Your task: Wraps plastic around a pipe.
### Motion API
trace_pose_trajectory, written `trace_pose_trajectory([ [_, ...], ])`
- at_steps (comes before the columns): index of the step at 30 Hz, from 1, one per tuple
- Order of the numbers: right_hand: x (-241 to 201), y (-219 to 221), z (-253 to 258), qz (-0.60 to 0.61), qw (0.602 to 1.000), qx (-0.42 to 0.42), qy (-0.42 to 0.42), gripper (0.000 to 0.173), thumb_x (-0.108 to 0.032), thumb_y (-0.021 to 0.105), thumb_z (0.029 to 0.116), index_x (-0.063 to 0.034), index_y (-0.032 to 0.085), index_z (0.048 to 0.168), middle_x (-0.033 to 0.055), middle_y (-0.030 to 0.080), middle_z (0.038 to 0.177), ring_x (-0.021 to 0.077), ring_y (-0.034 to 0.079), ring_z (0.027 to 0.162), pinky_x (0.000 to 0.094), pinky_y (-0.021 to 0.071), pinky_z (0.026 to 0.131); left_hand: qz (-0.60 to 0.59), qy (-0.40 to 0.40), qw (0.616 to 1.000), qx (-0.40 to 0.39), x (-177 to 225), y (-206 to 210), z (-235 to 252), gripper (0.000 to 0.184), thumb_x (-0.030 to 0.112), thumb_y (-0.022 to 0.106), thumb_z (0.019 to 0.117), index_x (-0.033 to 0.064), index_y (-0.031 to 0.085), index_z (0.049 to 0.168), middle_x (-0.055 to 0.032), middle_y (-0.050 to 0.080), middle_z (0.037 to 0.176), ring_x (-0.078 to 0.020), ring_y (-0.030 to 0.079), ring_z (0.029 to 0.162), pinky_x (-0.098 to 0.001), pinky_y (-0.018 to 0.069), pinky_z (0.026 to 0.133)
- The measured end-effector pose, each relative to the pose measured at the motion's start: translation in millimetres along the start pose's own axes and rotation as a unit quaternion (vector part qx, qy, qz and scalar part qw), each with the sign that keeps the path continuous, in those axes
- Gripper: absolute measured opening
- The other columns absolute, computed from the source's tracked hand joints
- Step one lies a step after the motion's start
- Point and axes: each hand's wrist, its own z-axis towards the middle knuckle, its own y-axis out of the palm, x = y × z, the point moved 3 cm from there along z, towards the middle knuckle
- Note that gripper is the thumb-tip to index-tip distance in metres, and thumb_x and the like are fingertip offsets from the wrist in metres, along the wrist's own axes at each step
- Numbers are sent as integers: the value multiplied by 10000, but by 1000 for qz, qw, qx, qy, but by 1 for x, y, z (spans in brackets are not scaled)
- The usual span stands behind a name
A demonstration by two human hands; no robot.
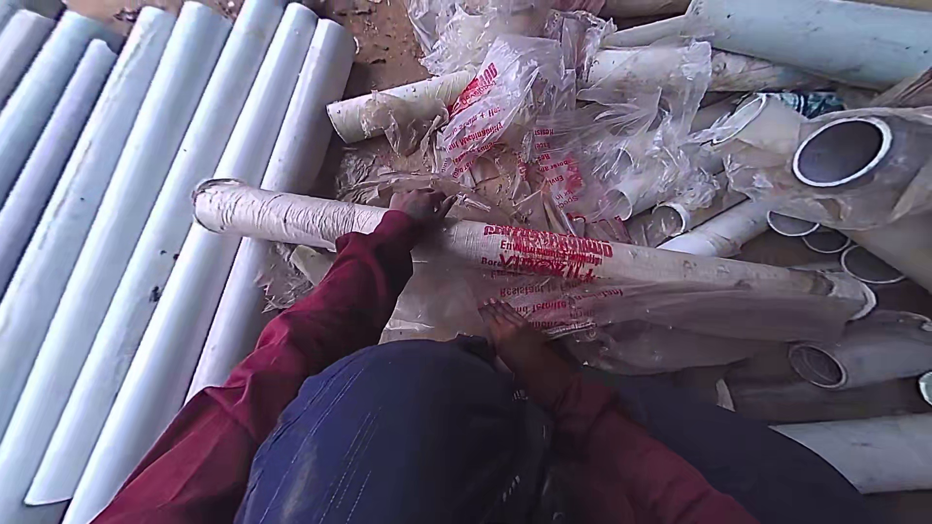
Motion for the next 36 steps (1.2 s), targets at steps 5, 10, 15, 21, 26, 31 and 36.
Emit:
trace_pose_trajectory([
  [5, 0, -5, 11, 25, 985, -144, 88, 434, 98, 550, 928, 73, 627, 1355, 232, 630, 1406, 383, 579, 1357, 472, 415, 1175, -37, 220, 969, 107, 84, 39, -34, 599, 490, 685, 945, 141, 611, 1426, -181, 604, 1436, -450, 526, 1359, -649, 374, 1119],
  [10, -18, 1, -18, -31, 999, 42, -1, 292, 62, 580, 901, 77, 740, 1145, 201, 753, 1183, 348, 733, 1124, 415, 567, 1001, 28, 320, 944, 77, 100, 68, -28, 773, 461, 828, 807, 258, 547, 1498, -182, 551, 1494, -438, 531, 1352, -631, 390, 1108],
  [15, 5, -68, 8, 154, 976, -120, 94, 565, -222, 588, 1033, 82, 468, 1494, 227, 504, 1542, 358, 465, 1464, 454, 320, 1240, 34, 298, 953, 49, 102, 49, -3, 768, 505, 794, 848, 242, 521, 1516, -189, 536, 1488, -443, 478, 1392, -714, 269, 1145],
  [21, 133, -114, -10, -121, 947, -209, 214, 1055, -394, 800, 879, -34, 173, 1647, 201, 89, 1729, 338, 49, 1613, 527, 75, 1284, 2, 333, 942, 26, 147, 71, -36, 743, 63, 722, 885, 356, 498, 1530, -262, 384, 1601, -526, 303, 1489, -750, 162, 1167],
  [26, 137, -112, -33, -136, 947, -93, 277, 421, 95, 484, 973, 24, 650, 1354, 247, 674, 1331, 435, 712, 1119, 534, 567, 928, 6, 317, 947, 46, 149, 73, -16, 499, 400, 587, 1029, 416, 493, 1519, -167, 413, 1613, -499, 360, 1466, -737, 230, 1143],
  [31, 93, -110, -62, -68, 896, -120, 421, 397, 72, 463, 991, 75, 620, 1356, 282, 667, 1315, 435, 644, 1248, 527, 482, 1084, 6, 300, 954, 24, 150, 53, 22, 434, 432, 419, 1093, 393, 503, 1517, -129, 497, 1555, -453, 435, 1426, -737, 220, 1141],
  [36, 172, -174, -47, -160, 889, -102, 417, 729, 61, 616, 919, -61, 367, 1593, 166, 293, 1685, 361, 273, 1563, 545, 254, 1242, -3, 255, 966, -45, 151, 51, 17, 442, 337, 351, 1125, 423, 439, 1549, -84, 456, 1593, -408, 419, 1447, -713, 250, 1124],
])
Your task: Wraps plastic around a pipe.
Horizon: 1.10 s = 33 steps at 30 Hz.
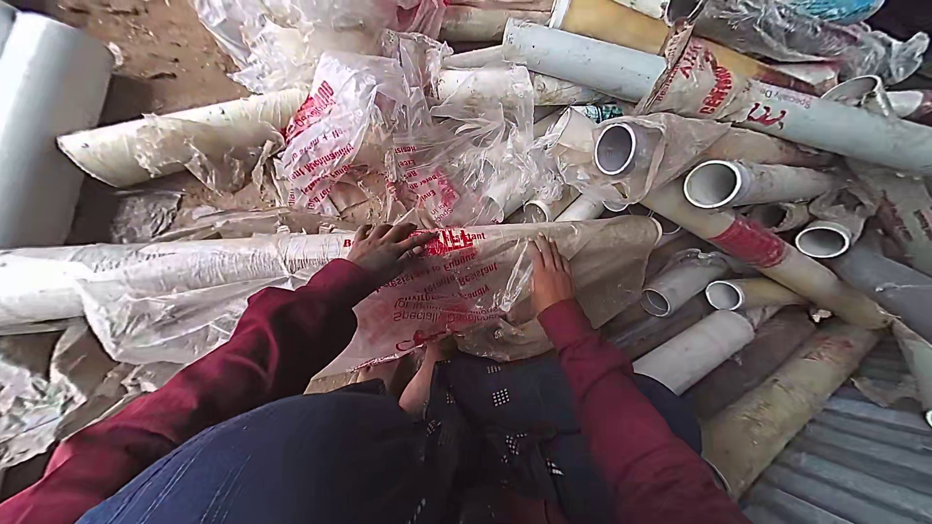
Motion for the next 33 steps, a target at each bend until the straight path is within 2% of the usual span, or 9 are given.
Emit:
trace_pose_trajectory([
  [3, 19, 12, 47, -69, 992, -79, -67, 978, -77, 781, 884, -65, 176, 1653, 147, 92, 1740, 322, 81, 1613, 511, 126, 1285, 3, 6, 999, 46, 7, 4, -7, 420, 356, 410, 1111, 396, 499, 1519, -102, 493, 1563, -422, 467, 1402, -692, 327, 1070],
  [8, 16, 8, 41, 3, 996, -24, -82, 430, 92, 448, 1009, 35, 595, 1409, 211, 573, 1483, 366, 518, 1420, 476, 381, 1198, -11, -12, 995, 94, 6, 7, -4, 440, 392, 581, 1040, 317, 576, 1473, -131, 574, 1479, -448, 519, 1344, -707, 335, 1060],
  [15, 13, 16, -74, -63, 989, -96, -90, 365, 121, 492, 963, 147, 614, 1306, 319, 634, 1347, 472, 605, 1293, 538, 452, 1123, -21, -79, 997, 17, 5, 4, 2, 424, 416, 497, 1075, 414, 520, 1498, -77, 563, 1492, -424, 499, 1354, -711, 255, 1118],
  [18, 18, -3, -61, 94, 976, -196, -34, 480, 56, 436, 1037, 57, 446, 1516, 248, 504, 1534, 362, 488, 1443, 458, 339, 1223, -8, -68, 998, 8, 1, 4, 3, 405, 394, 441, 1098, 417, 528, 1493, -81, 583, 1468, -427, 520, 1319, -699, 291, 1088],
  [21, 63, -24, -32, 311, 950, -18, 15, 572, 142, 434, 946, 37, 460, 1507, 239, 537, 1501, 321, 613, 1324, 415, 484, 1128, 30, 5, 994, 101, -3, 13, 2, 402, 368, 404, 1097, 343, 595, 1450, -140, 628, 1399, -475, 570, 1256, -714, 388, 971],
  [23, 97, -42, -12, 141, 987, 40, 60, 656, 186, 509, 881, -25, 504, 1501, 143, 484, 1579, 311, 500, 1438, 474, 426, 1156, 52, 47, 990, 119, 1, 16, -7, 454, 445, 453, 1059, 285, 591, 1460, -195, 609, 1408, -510, 580, 1239, -730, 413, 940],
  [26, 146, -32, 21, -102, 986, -103, 81, 720, 149, 461, 970, -78, 282, 1629, 110, 180, 1730, 354, 145, 1600, 593, 195, 1244, 71, 64, 987, 127, 7, 19, -15, 717, 561, 733, 841, 241, 581, 1465, -255, 601, 1394, -552, 592, 1196, -754, 431, 902],
  [30, 166, -26, 21, -179, 964, -184, 63, 418, 65, 353, 1059, 117, 463, 1459, 305, 531, 1476, 437, 477, 1420, 526, 303, 1208, 76, 0, 995, 66, 14, 12, -13, 740, 469, 812, 839, 340, 523, 1508, -209, 582, 1442, -501, 568, 1264, -719, 408, 982],
  [33, 182, -8, -30, -170, 960, -212, 63, 403, 89, 399, 1031, 159, 484, 1419, 337, 542, 1448, 459, 494, 1405, 522, 317, 1214, 62, -41, 997, -18, 13, 7, -9, 701, 551, 725, 907, 404, 460, 1538, -132, 549, 1498, -421, 534, 1333, -677, 383, 1044],
])
